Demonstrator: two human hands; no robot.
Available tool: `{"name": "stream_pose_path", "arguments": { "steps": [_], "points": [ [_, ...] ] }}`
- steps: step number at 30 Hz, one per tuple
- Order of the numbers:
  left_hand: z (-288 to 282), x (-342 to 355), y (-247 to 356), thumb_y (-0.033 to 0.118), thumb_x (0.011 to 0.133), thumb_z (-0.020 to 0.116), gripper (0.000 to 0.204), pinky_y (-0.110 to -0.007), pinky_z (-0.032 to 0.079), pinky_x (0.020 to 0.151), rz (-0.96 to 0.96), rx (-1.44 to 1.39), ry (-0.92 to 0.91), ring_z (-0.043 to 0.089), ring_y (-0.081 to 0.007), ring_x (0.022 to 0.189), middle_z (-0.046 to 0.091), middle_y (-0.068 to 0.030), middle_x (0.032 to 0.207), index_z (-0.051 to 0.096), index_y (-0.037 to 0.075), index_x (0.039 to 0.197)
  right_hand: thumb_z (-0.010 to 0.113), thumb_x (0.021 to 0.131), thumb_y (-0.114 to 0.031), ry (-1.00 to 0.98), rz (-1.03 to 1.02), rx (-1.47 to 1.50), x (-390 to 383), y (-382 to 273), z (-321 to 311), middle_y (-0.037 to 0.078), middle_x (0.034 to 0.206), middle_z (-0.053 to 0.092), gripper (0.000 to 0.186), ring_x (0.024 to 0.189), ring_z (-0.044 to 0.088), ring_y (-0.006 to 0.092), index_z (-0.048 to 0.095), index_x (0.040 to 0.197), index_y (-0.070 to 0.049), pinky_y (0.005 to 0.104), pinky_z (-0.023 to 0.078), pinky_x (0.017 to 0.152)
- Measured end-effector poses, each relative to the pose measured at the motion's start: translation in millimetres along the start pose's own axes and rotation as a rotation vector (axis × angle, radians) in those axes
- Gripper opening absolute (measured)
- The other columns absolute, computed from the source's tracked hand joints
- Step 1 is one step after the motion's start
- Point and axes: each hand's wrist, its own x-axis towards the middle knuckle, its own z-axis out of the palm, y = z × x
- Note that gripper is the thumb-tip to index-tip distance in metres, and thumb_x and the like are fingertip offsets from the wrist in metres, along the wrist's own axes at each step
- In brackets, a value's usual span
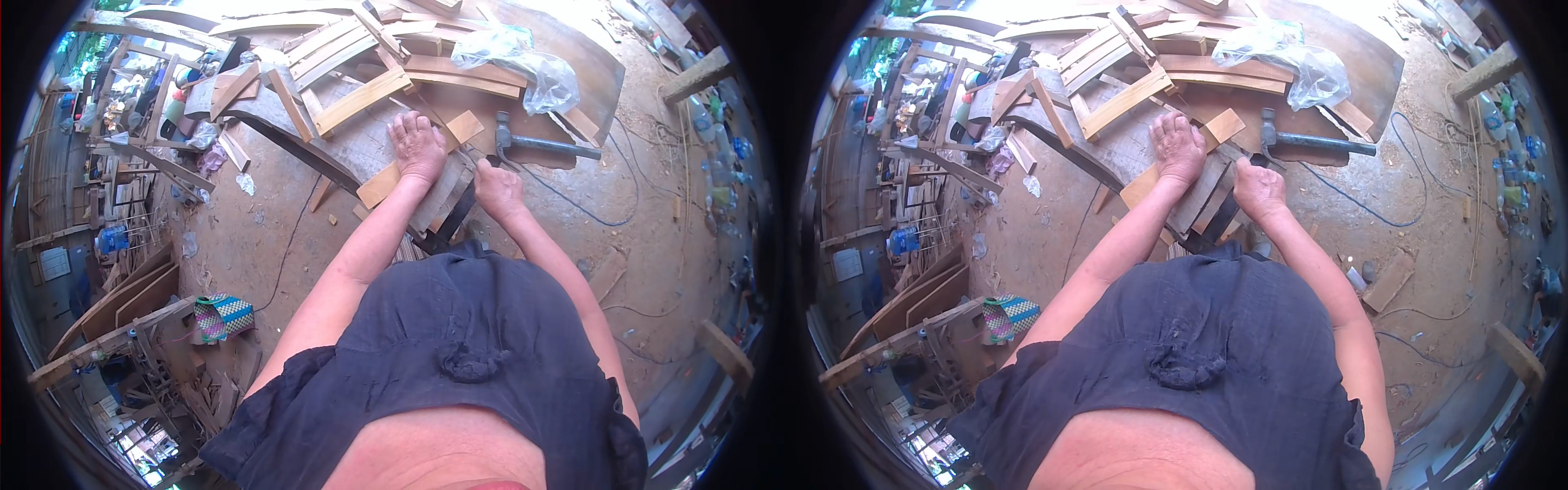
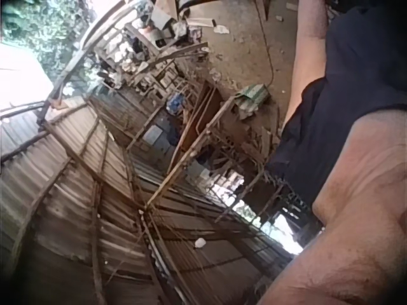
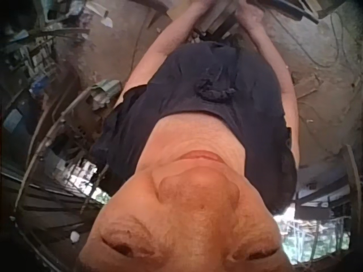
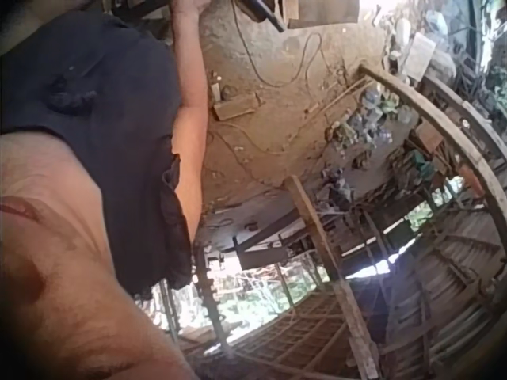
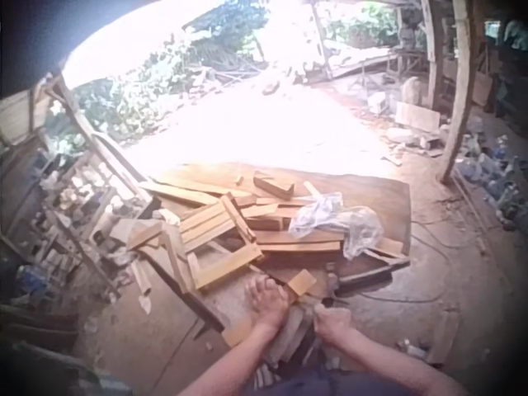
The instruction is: The person saws a wooden piece with a blade, turns and handles the piece by hand, and then continues sawing the wooden piece on the workbench.
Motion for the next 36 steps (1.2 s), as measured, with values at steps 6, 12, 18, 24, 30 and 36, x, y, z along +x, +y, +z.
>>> {"name": "stream_pose_path", "arguments": {
  "steps": [6, 12, 18, 24, 30, 36],
  "points": [
    [-1.1, -2.1, -3.1, 0.024, 0.081, 0.053, 0.033, -0.05, 0.028, 0.101, -0.04, -0.007, -0.024, 0.037, -0.0336, 0.115, 0.044, -0.0138, 0.115, 0.048, 0.001, 0.103, 0.047, 0.087, -0.018, -0.103, 0.023, -0.049, -55.4, 20.5, -15.2, 0.022, 0.069, 0.063, 0.014, 0.069, 0.064, 0.0395, 0.053, 0.084, -0.006, 0.0493, 0.05, 0.063],
    [-0.4, -0.4, 0.9, 0.025, 0.08, 0.053, 0.033, -0.05, 0.028, 0.101, -0.015, 0.0, -0.012, 0.037, -0.0334, 0.115, 0.044, -0.0132, 0.115, 0.049, 0.002, 0.103, 0.048, 0.089, -0.021, 0.02, -0.002, -0.017, 1.1, 4.0, 4.6, 0.021, 0.067, 0.061, 0.016, 0.066, 0.062, 0.0406, 0.051, 0.081, -0.007, 0.0511, 0.048, 0.061],
    [-0.3, -1.3, -4.9, 0.023, 0.08, 0.054, 0.032, -0.05, 0.027, 0.101, -0.039, -0.039, -0.015, 0.037, -0.0337, 0.114, 0.044, -0.0138, 0.114, 0.048, 0.002, 0.104, 0.046, 0.089, -0.023, -0.037, -0.004, -0.028, -47.7, 21.8, -4.2, 0.021, 0.069, 0.062, 0.018, 0.067, 0.062, 0.0406, 0.051, 0.083, -0.007, 0.051, 0.048, 0.062],
    [-0.3, 0.4, -1.5, 0.023, 0.08, 0.054, 0.033, -0.049, 0.028, 0.1, 0.002, -0.022, 0.025, 0.037, -0.0336, 0.114, 0.044, -0.0137, 0.115, 0.047, 0.002, 0.104, 0.046, 0.089, -0.02, -0.031, 0.017, -0.036, -15.5, 11.3, 2.8, 0.022, 0.067, 0.062, 0.017, 0.068, 0.063, 0.0413, 0.051, 0.082, -0.006, 0.0521, 0.048, 0.062],
    [0.9, -1.9, -5.5, 0.024, 0.08, 0.054, 0.034, -0.05, 0.027, 0.101, -0.031, -0.044, -0.014, 0.037, -0.0338, 0.114, 0.044, -0.0141, 0.115, 0.048, 0.001, 0.105, 0.046, 0.09, -0.024, -0.025, 0.003, -0.019, -25.1, 13.7, -2.4, 0.022, 0.067, 0.061, 0.019, 0.068, 0.062, 0.0421, 0.051, 0.083, -0.007, 0.0523, 0.047, 0.062],
    [-2.3, -2.9, -3.7, 0.024, 0.08, 0.054, 0.033, -0.049, 0.028, 0.101, 0.003, -0.022, 0.027, 0.037, -0.0328, 0.113, 0.044, -0.0137, 0.114, 0.048, 0.002, 0.104, 0.046, 0.086, -0.016, -0.064, 0.007, -0.056, -52.4, 18.0, -12.2, 0.022, 0.067, 0.062, 0.014, 0.065, 0.063, 0.0402, 0.051, 0.079, -0.005, 0.051, 0.049, 0.061]
  ]
}}
